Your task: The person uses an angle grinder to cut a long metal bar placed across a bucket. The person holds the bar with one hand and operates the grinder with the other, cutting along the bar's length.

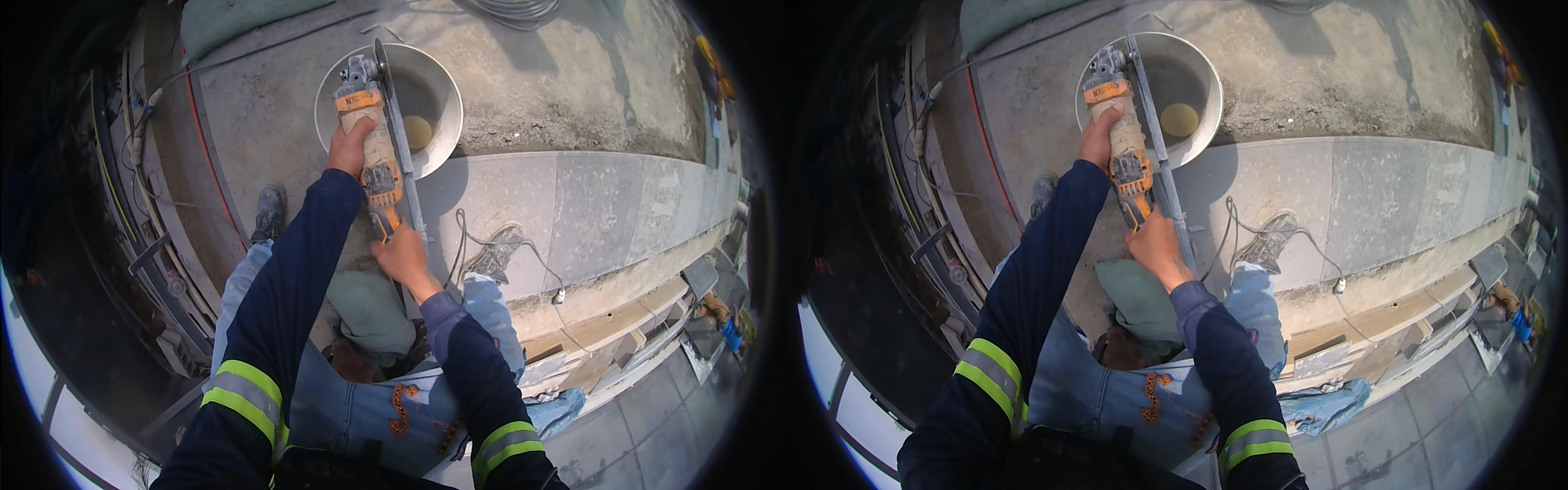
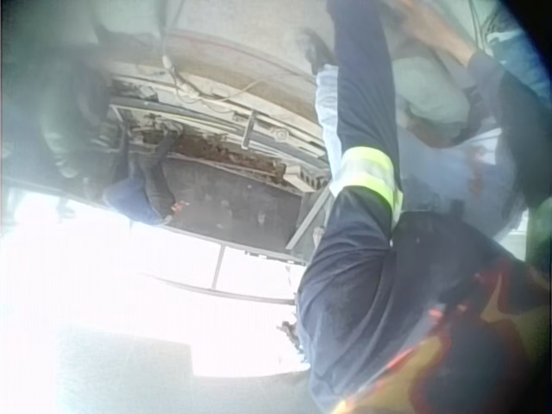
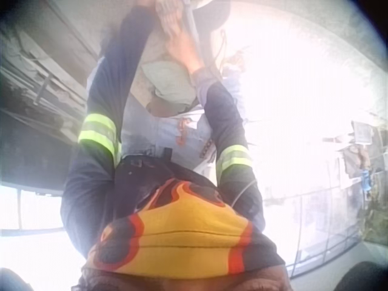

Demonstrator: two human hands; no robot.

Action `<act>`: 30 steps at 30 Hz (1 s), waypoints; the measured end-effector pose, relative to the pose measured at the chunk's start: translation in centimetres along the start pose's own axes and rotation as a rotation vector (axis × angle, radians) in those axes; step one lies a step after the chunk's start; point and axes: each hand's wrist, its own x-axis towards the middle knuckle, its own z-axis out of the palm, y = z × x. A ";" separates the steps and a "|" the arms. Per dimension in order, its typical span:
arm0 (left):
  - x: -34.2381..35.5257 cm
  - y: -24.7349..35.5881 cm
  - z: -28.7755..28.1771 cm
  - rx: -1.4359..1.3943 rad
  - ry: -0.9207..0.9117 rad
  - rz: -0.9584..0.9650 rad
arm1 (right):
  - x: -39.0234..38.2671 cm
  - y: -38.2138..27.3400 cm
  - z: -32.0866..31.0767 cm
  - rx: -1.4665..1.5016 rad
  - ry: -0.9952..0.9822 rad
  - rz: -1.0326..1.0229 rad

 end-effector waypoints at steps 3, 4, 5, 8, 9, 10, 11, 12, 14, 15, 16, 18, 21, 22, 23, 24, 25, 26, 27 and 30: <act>0.3 0.1 -0.1 -0.012 -0.007 -0.005 | 0.2 -0.2 0.0 -0.027 0.002 -0.004; 0.4 0.1 -0.2 -0.014 -0.008 -0.004 | 0.2 -0.2 0.0 -0.021 0.006 -0.014; 0.4 0.1 -0.1 -0.012 -0.007 -0.004 | 0.2 -0.1 0.0 -0.015 0.009 -0.021; 0.4 0.1 -0.1 -0.013 -0.004 0.001 | 0.1 -0.2 0.0 0.000 0.004 -0.007; 0.4 0.1 -0.2 -0.018 -0.005 0.007 | 0.0 -0.4 -0.1 0.004 0.001 0.002; 0.4 0.0 -0.4 -0.023 -0.004 0.012 | 0.0 -0.5 0.0 0.007 -0.005 0.000; 0.2 -0.1 -0.1 -0.029 -0.004 0.010 | -0.1 -0.4 -0.1 0.008 -0.006 0.002; -0.2 -0.2 0.1 -0.034 -0.002 0.007 | -0.2 -0.2 -0.2 0.009 -0.008 0.005; -0.6 -0.4 0.2 -0.038 -0.002 0.003 | -0.4 0.1 -0.2 -0.002 -0.011 0.017; -0.7 -0.6 0.1 -0.036 -0.003 0.001 | -0.5 0.2 -0.1 -0.007 -0.015 0.020; -0.8 -0.7 0.0 -0.035 -0.004 0.000 | -0.7 0.3 -0.1 0.000 -0.021 0.022; -1.0 -1.0 -0.3 -0.017 0.004 0.011 | -1.1 0.3 -0.2 0.013 -0.035 0.027; -1.5 -1.2 -0.3 -0.014 0.008 0.021 | -1.4 0.8 0.0 0.017 -0.034 0.029; -1.8 -1.2 -0.2 -0.016 0.008 0.023 | -1.5 0.9 0.0 0.016 -0.030 0.031; -2.0 -1.2 0.0 -0.015 0.013 0.020 | -1.6 1.0 0.0 0.014 -0.026 0.032; -2.3 -1.2 0.2 -0.014 0.019 0.018 | -1.8 1.2 0.0 0.013 -0.021 0.033; -2.5 -1.3 0.4 -0.012 0.024 0.016 | -1.9 1.3 0.0 0.011 -0.021 0.035; -2.7 -1.3 0.4 -0.009 0.025 0.017 | -2.0 1.4 0.1 0.010 -0.021 0.034; -2.9 -1.4 0.4 -0.006 0.025 0.018 | -2.2 1.4 0.1 0.009 -0.022 0.033; -3.3 -1.6 0.0 -0.003 0.021 0.027 | -2.8 1.6 0.0 0.020 -0.024 0.024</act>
